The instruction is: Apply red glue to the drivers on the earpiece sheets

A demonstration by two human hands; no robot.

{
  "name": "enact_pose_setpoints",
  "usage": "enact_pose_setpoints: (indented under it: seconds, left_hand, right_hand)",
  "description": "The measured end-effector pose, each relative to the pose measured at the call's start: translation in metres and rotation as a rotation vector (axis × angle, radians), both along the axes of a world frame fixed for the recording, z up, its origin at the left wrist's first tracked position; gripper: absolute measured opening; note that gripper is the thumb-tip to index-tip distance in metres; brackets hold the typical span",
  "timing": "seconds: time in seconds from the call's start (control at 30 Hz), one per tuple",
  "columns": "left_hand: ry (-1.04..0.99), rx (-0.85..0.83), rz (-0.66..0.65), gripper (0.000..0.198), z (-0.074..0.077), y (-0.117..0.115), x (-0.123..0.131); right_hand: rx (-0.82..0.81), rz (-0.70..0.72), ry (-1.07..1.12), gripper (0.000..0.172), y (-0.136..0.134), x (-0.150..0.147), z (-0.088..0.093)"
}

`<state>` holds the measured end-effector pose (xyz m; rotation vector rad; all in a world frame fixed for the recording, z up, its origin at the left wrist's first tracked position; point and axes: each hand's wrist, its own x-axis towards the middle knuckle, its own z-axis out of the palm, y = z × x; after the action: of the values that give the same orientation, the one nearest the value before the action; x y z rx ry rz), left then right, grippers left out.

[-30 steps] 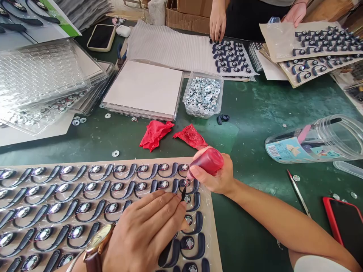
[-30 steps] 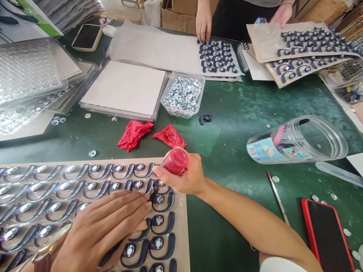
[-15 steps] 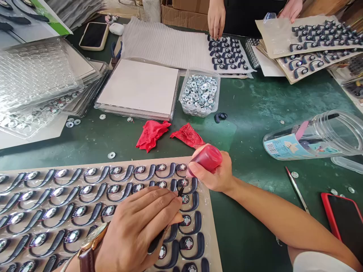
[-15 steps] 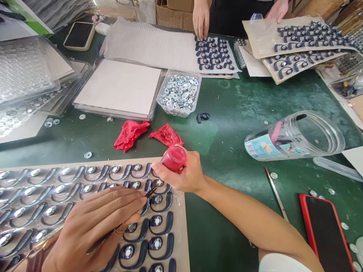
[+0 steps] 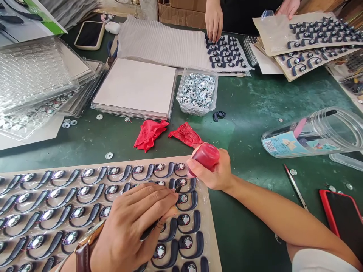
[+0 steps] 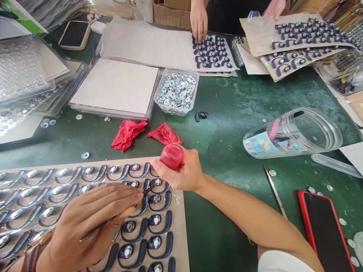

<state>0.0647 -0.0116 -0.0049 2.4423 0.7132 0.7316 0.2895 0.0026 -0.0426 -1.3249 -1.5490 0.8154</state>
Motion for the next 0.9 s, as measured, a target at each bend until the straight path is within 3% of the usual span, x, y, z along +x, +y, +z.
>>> enact_pose_setpoints:
  seconds: [0.53, 0.9]
  left_hand:
    - [-0.020, -0.128, 0.047, 0.018, 0.004, 0.013, 0.001]
    - [0.002, -0.227, 0.157, 0.016, 0.005, 0.027, 0.002]
  right_hand:
    - [-0.046, 0.038, 0.053, 0.027, -0.003, -0.001, 0.000]
    - [-0.042, 0.050, 0.059, 0.024, -0.006, -0.006, -0.005]
